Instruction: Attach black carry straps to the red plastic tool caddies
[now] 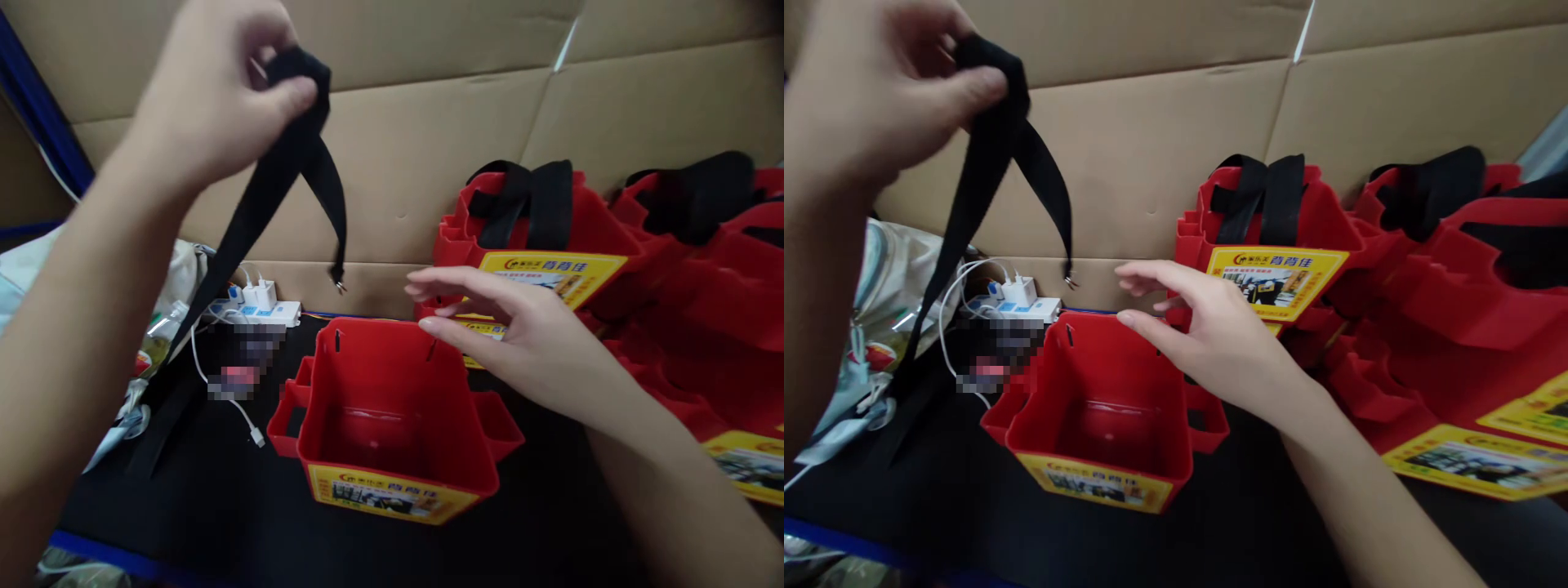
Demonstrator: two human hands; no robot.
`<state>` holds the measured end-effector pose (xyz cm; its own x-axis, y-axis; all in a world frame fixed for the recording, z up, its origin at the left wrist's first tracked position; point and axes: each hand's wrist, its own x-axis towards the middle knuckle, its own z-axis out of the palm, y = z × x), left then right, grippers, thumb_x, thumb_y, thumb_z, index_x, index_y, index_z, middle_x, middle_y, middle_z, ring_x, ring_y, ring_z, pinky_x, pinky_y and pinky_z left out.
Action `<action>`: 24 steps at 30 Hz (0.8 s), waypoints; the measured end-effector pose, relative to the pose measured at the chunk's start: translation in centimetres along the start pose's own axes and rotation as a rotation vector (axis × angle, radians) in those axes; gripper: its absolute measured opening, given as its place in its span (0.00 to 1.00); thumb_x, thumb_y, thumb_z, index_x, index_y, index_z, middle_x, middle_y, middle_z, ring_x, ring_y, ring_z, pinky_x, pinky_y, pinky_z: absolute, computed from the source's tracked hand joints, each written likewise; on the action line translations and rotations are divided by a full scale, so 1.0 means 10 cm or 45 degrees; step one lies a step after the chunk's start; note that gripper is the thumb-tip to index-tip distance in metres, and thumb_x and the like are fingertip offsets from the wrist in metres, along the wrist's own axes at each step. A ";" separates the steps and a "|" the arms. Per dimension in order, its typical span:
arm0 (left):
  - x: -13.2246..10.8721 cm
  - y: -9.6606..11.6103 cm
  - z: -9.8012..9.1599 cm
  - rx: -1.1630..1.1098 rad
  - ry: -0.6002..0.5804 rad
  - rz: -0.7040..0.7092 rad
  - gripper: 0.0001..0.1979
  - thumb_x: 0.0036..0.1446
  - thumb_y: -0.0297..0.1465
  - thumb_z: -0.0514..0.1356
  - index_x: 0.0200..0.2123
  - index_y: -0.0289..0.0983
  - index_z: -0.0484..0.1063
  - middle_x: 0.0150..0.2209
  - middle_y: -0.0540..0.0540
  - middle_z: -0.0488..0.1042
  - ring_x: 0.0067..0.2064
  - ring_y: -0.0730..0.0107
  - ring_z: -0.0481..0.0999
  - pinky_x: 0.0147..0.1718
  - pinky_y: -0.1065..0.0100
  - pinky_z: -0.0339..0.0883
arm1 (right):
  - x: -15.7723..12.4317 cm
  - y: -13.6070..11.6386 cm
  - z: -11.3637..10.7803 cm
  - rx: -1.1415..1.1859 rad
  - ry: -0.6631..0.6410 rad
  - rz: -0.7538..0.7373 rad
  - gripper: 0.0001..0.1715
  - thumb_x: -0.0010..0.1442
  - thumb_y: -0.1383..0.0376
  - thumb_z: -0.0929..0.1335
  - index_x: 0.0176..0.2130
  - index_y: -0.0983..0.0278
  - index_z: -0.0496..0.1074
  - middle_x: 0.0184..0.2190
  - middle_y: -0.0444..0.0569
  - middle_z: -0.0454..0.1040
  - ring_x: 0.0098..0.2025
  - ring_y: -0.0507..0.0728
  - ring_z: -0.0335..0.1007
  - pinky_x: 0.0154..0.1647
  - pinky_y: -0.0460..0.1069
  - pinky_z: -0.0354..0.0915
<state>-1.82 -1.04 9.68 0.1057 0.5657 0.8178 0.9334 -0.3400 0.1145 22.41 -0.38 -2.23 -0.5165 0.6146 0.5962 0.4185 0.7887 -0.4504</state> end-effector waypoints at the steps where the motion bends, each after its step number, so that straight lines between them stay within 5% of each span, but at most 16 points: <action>1: 0.01 0.08 0.08 -0.018 -0.021 0.112 0.20 0.53 0.38 0.53 0.37 0.24 0.70 0.29 0.50 0.65 0.38 0.69 0.68 0.41 0.61 0.58 | 0.01 0.03 0.04 0.051 0.023 0.018 0.27 0.54 0.60 0.68 0.53 0.60 0.64 0.48 0.49 0.70 0.48 0.56 0.68 0.45 0.50 0.68; 3: -0.02 0.21 0.27 -0.135 -0.235 0.281 0.16 0.55 0.34 0.52 0.32 0.25 0.70 0.24 0.51 0.63 0.30 0.76 0.67 0.35 0.68 0.59 | 0.04 0.10 0.15 0.165 0.071 0.048 0.38 0.52 0.60 0.69 0.58 0.59 0.55 0.53 0.51 0.65 0.53 0.58 0.64 0.49 0.51 0.66; 7: -0.21 0.43 0.67 -0.298 -0.511 0.520 0.08 0.55 0.29 0.54 0.28 0.31 0.69 0.27 0.49 0.66 0.32 0.71 0.69 0.34 0.69 0.60 | 0.12 0.26 0.37 0.390 0.213 0.135 0.47 0.52 0.59 0.69 0.62 0.56 0.42 0.55 0.52 0.62 0.53 0.57 0.64 0.48 0.51 0.66; 9: -0.31 0.50 0.83 -0.392 -0.566 0.588 0.06 0.55 0.29 0.54 0.29 0.33 0.69 0.29 0.48 0.67 0.35 0.68 0.70 0.37 0.68 0.61 | 0.16 0.34 0.40 0.448 0.321 0.162 0.41 0.53 0.59 0.68 0.61 0.57 0.47 0.50 0.50 0.67 0.48 0.56 0.67 0.43 0.49 0.68; 12: -0.48 0.46 0.96 -0.540 -0.572 0.505 0.05 0.54 0.30 0.57 0.33 0.35 0.68 0.36 0.45 0.69 0.40 0.66 0.70 0.40 0.67 0.63 | 0.19 0.38 0.36 0.451 0.347 0.201 0.17 0.56 0.59 0.65 0.45 0.64 0.67 0.31 0.46 0.72 0.32 0.51 0.71 0.30 0.44 0.67; 16: -0.87 0.10 0.87 -0.762 -0.574 0.067 0.24 0.51 0.37 0.60 0.50 0.38 0.58 0.52 0.41 0.64 0.49 0.62 0.67 0.44 0.65 0.65 | 0.19 0.34 0.30 0.492 0.339 0.254 0.14 0.58 0.57 0.63 0.33 0.66 0.69 0.21 0.44 0.68 0.21 0.48 0.66 0.19 0.42 0.61; 20: -1.57 -0.54 0.62 -0.657 -1.084 -0.293 0.22 0.56 0.40 0.53 0.54 0.44 0.59 0.57 0.46 0.63 0.56 0.60 0.63 0.53 0.59 0.58 | 0.19 0.30 0.32 0.550 0.328 0.298 0.16 0.57 0.56 0.64 0.36 0.67 0.70 0.20 0.44 0.70 0.18 0.47 0.64 0.17 0.42 0.60; 22: -1.95 -0.90 0.52 -0.505 -1.104 -0.543 0.18 0.55 0.41 0.55 0.49 0.47 0.67 0.49 0.51 0.72 0.50 0.56 0.69 0.50 0.57 0.61 | 0.20 0.30 0.34 0.548 0.320 0.320 0.17 0.57 0.55 0.64 0.36 0.67 0.70 0.20 0.44 0.70 0.16 0.46 0.60 0.16 0.42 0.57; 24: -2.20 -1.24 0.46 -0.621 -1.121 -0.602 0.12 0.54 0.41 0.54 0.39 0.51 0.74 0.29 0.57 0.76 0.31 0.61 0.72 0.37 0.60 0.66 | 0.21 0.30 0.36 0.557 0.324 0.332 0.17 0.56 0.55 0.64 0.35 0.67 0.70 0.20 0.44 0.70 0.15 0.46 0.58 0.15 0.42 0.56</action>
<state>-14.15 -5.80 -12.28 0.1621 0.9863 -0.0305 0.7295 -0.0989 0.6768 19.89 3.32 -4.79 -0.2184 0.8092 0.5454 0.1320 0.5782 -0.8051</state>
